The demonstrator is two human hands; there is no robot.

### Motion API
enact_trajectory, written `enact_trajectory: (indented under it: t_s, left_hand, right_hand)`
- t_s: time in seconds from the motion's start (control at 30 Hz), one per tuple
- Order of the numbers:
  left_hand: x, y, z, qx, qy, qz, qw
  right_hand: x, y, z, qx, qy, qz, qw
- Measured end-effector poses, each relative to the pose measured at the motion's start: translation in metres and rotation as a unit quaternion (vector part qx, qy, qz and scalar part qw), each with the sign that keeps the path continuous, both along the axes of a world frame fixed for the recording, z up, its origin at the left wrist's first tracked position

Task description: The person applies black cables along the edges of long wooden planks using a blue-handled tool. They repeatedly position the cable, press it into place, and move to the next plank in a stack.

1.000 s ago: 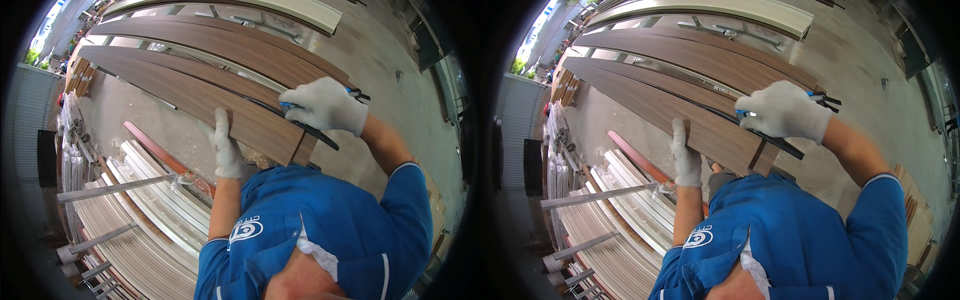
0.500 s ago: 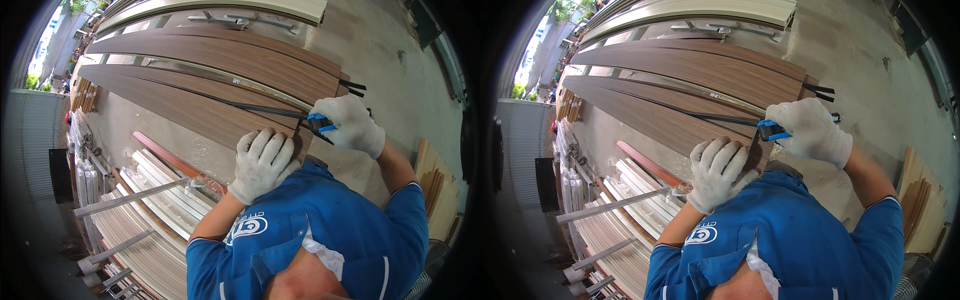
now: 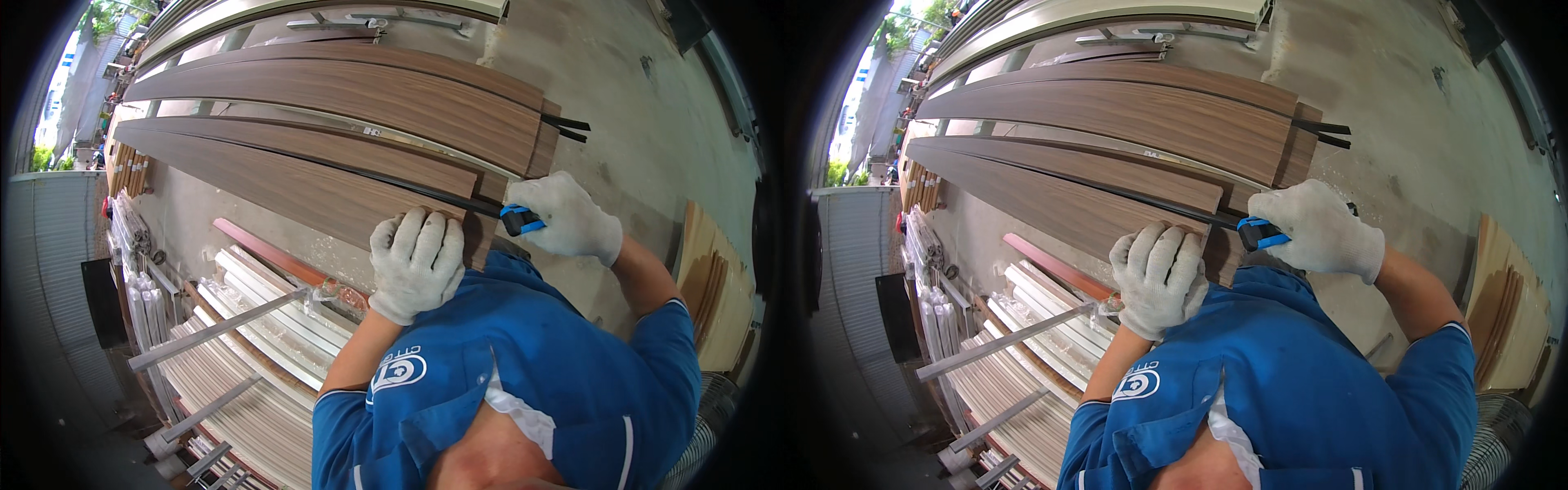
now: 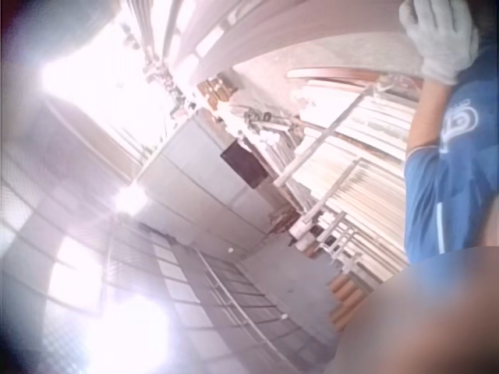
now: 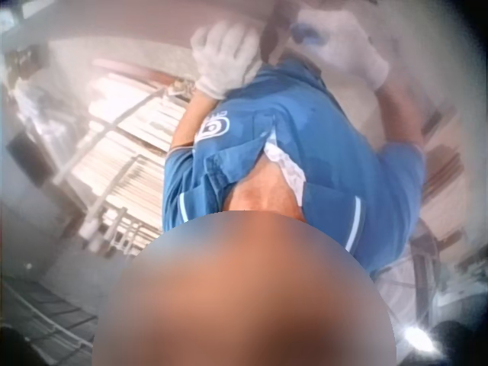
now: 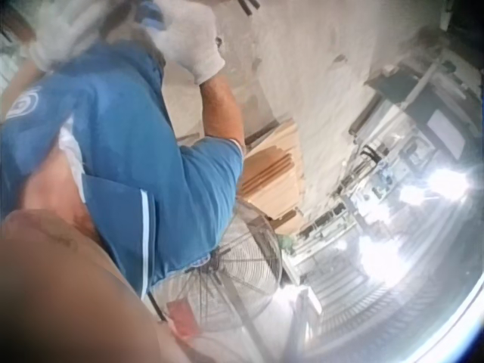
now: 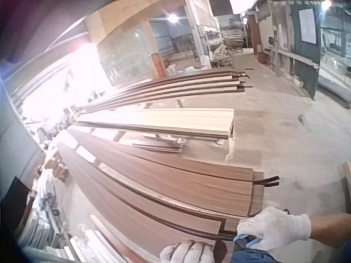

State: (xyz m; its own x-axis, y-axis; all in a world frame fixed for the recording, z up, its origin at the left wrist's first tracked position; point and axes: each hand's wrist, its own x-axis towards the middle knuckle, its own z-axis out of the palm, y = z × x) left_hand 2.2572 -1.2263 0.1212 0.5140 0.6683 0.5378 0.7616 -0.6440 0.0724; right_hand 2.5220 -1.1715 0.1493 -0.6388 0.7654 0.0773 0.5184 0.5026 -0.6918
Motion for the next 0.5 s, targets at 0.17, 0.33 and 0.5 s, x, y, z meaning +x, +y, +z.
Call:
enact_trajectory:
  t_s: [0.17,0.33,0.5]
  left_hand:
    - [0.001,-0.001,0.004,-0.005,0.012,0.009,1.000]
    - [0.012,-0.005,0.015,-0.023,0.074,0.031,0.996]
    - [0.022,-0.004,0.024,-0.056,0.113,0.038,0.991]
  right_hand:
    - [-0.001,-0.004,-0.008,-0.097,0.046,-0.008,0.994]
    - [-0.008,-0.021,-0.019,-0.120,0.106,-0.016,0.987]
    - [-0.016,-0.022,-0.015,-0.044,0.023,-0.004,0.999]
